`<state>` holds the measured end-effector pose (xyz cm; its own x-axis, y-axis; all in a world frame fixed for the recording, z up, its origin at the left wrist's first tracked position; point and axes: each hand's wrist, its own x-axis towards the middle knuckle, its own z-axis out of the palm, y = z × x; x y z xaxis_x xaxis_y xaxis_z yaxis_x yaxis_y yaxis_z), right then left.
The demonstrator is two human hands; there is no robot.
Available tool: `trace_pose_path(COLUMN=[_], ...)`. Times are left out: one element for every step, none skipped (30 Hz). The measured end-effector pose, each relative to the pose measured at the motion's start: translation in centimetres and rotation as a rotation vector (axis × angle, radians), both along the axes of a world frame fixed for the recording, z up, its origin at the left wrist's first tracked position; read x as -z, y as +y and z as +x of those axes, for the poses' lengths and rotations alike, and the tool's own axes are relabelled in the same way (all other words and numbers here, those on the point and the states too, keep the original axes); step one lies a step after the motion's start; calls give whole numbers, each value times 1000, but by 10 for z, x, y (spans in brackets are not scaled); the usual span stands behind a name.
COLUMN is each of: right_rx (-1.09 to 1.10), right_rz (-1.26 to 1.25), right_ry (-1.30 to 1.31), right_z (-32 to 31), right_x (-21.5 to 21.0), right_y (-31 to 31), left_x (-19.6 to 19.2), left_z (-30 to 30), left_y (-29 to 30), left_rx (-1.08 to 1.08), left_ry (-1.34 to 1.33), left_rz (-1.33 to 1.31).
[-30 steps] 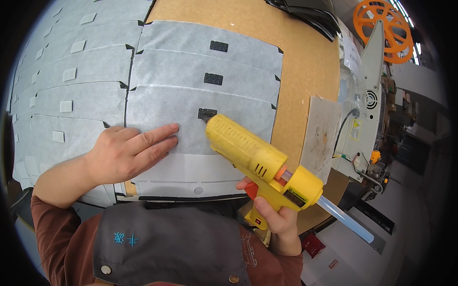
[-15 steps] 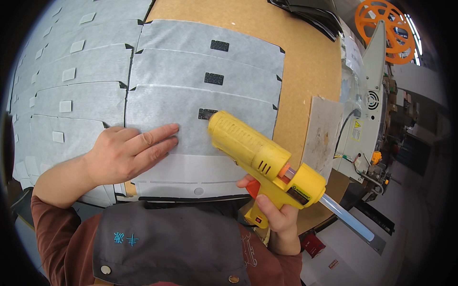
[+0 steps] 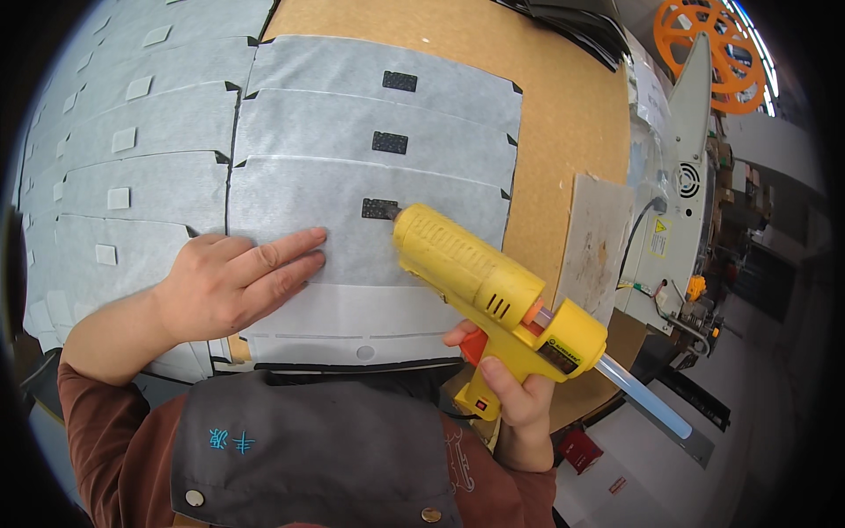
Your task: The person uses a yellow hot glue gun to apply adhesive to small white rectangular pieces on a large grey fabric sheet. They then pick up a black fabric piece and place it onto the glued areas, pressing it down to secure it. The process is repeated for multiple sections of the fabric sheet.
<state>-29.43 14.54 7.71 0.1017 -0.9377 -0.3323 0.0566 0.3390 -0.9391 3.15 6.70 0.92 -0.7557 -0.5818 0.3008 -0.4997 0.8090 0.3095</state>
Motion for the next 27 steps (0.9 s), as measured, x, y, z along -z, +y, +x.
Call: trace_pose_path(right_rx=[2, 4, 7, 3, -1, -5, -10, -17, -23, -26, -29, -31, -19, -8, 3, 8, 13, 19, 23, 26, 30, 25, 20, 15, 21, 28, 34], right_rz=[-10, -19, -27, -17, -8, 2, 11, 20, 28, 16, 6, -5, -5, -5, -5, -5, -5, -6, -6, -7, -7, -10, -12, -14, -16, -18, -20], right_ry=[-6, -11, -16, -10, -4, 1, 11, 22, 32, 27, 23, 19, 24, 27, 30, 31, 33, 34, 29, 24, 19, 17, 15, 13, 12, 10, 9], right_z=[-1, 0, 0, 1, 3, 5, 6, 7, 7, 6, 4, 3, 3, 2, 1, -1, -2, -3, -3, -3, -3, -4, -4, -5, -4, -3, -2], right_x=[1, 2, 2, 1, -1, -2, -3, -4, -4, -3, -1, 0, 0, 0, 0, 0, 0, 0, 1, 1, 1, 1, 1, 0, 0, 0, 0], right_y=[0, 1, 0, 0, -1, -2, -3, -4, -5, -5, -4, -3, -3, -2, -2, -1, 0, 1, 1, 2, 2, 2, 2, 2, 1, 1, 0], left_x=[0, 0, -1, -1, -1, -1, -1, -1, -2, -2, -1, -1, -1, -1, -1, 0, 0, 0, 0, 0, 0, 0, 0, 0, 0, -1, -1], left_z=[0, 0, 0, 0, 0, 0, 0, 0, 0, -1, 0, 0, 0, 0, 0, 0, 0, -1, -1, -1, -1, -1, -1, -1, -1, 0, 0], left_y=[0, 0, -1, -1, -1, -1, -1, -1, 0, 0, 0, 0, -1, 0, 0, 0, 0, 1, 1, 0, 0, 0, 0, 0, 0, 0, 0], left_rx=[0, 1, 2, 3, 4, 4, 4, 2, 1, 2, 4, 6, 6, 4, 3, 0, -3, -5, -5, -5, -5, -5, -5, -5, -5, -4, -4], left_ry=[-2, -3, -4, -5, -8, -10, -9, -8, -6, -9, -11, -13, -12, -13, -14, -12, -9, -6, -4, -1, 1, 0, -1, -2, -5, -7, -9], left_rz=[-1, -1, 0, 2, 2, 3, 6, 8, 10, 10, 10, 10, 9, 8, 7, 3, -2, -7, -5, -3, -1, -3, -5, -7, -10, -12, -15])
